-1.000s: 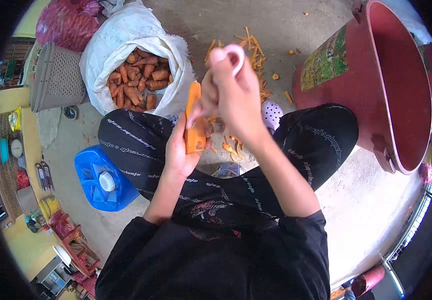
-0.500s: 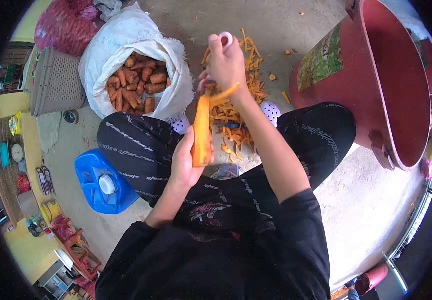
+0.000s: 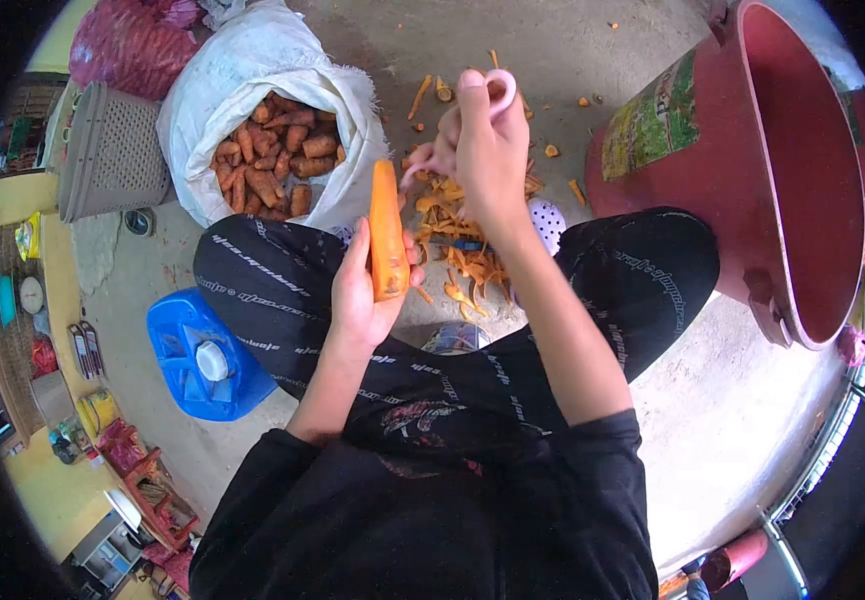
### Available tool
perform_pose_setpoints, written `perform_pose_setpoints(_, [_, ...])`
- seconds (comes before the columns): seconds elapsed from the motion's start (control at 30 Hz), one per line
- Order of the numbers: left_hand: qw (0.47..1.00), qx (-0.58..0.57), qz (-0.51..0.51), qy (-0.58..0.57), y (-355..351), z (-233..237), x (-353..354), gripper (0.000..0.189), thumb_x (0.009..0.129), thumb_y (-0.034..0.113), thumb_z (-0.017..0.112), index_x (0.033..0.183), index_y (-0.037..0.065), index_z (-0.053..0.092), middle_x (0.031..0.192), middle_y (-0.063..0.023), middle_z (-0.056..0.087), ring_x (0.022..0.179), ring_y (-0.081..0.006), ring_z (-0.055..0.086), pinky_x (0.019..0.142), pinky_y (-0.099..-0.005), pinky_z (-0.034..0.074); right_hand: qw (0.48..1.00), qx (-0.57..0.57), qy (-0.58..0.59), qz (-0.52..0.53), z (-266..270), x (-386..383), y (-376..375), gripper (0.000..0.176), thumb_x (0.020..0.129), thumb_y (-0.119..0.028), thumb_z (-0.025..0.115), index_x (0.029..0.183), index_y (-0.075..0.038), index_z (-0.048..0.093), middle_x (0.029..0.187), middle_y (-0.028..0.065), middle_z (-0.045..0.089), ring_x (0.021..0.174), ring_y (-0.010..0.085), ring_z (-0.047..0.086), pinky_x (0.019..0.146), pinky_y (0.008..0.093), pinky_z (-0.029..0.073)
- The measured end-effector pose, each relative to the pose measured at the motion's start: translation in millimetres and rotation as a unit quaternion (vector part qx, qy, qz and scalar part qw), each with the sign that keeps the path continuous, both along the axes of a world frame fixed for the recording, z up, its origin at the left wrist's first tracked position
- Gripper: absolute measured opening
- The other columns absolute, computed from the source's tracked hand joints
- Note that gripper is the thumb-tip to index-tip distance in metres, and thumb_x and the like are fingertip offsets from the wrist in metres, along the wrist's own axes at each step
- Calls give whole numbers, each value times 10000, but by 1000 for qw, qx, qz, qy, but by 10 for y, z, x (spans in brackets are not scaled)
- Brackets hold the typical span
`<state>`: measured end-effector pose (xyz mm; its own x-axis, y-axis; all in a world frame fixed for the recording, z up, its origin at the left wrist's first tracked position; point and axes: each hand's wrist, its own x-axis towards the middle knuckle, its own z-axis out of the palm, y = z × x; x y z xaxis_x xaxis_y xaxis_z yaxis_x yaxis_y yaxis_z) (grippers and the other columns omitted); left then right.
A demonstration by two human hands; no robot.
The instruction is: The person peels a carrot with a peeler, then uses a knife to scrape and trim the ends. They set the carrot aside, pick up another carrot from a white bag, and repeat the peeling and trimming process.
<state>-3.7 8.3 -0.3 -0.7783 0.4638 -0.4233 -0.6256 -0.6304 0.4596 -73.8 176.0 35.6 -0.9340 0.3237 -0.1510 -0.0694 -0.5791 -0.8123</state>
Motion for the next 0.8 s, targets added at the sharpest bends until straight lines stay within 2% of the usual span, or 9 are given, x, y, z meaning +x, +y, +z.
perform_pose_setpoints(0.13, [999,-34,10,-33,25,119,-17,368,999,383,353,1136,85,518,880,-34,576,822,-140,569,704,-333,474,997,-12,-31,72,582,470,-258,257,972,-311,484,902,-82,388,559,-7,379,412,68,363,360,241,312])
perform_pose_setpoints(0.17, [999,34,10,-22,36,121,-24,348,1002,366,353,1124,92,528,891,-16,598,815,-132,587,720,-320,486,996,-40,-7,83,594,536,-329,250,972,-296,491,904,-80,385,562,-13,378,415,63,363,361,239,312])
perform_pose_setpoints(0.27, [993,106,14,-44,57,170,-20,390,1013,410,300,976,104,540,575,47,432,611,-106,483,650,-282,424,992,-46,22,116,552,622,-400,233,973,-263,502,915,-74,378,572,-29,377,428,43,370,381,217,331])
perform_pose_setpoints(0.33, [998,-16,15,-64,125,228,-4,413,1015,419,282,862,123,525,533,67,395,579,-98,460,654,-291,422,993,-22,9,118,509,632,-408,241,968,-273,512,920,-78,379,581,-27,382,438,40,369,385,215,325])
perform_pose_setpoints(0.5, [991,-37,66,-114,268,466,36,394,1007,428,312,815,143,504,737,19,509,672,-122,525,722,-313,448,995,-32,-29,91,470,512,-321,250,958,-287,531,922,-88,383,600,-22,396,453,40,369,387,215,315])
perform_pose_setpoints(0.6, [998,18,50,-37,131,160,100,335,993,389,372,1137,116,505,982,-17,576,860,-162,576,735,-316,474,995,3,-43,87,427,436,-335,249,957,-287,524,909,-90,380,600,-16,407,447,49,392,383,224,369])
perform_pose_setpoints(0.7, [999,-29,0,-42,106,90,249,341,987,388,387,1128,96,493,918,-34,548,801,-159,543,682,-308,459,997,32,-38,55,281,187,-248,235,958,-275,504,904,-87,374,587,-6,413,415,64,405,396,270,476])
perform_pose_setpoints(0.73, [999,-25,-12,-46,186,200,299,353,990,384,387,1139,79,482,889,-47,523,766,-157,510,634,-303,441,996,-9,-49,79,273,104,-218,235,953,-274,518,869,-98,386,587,-31,358,431,46,351,394,244,420])
perform_pose_setpoints(0.8, [999,-37,-25,-28,131,126,265,362,991,391,381,1136,73,477,901,-53,525,772,-157,503,613,-301,436,993,1,-53,109,228,29,-215,216,952,-248,507,862,-100,379,585,-34,348,425,51,346,419,279,480])
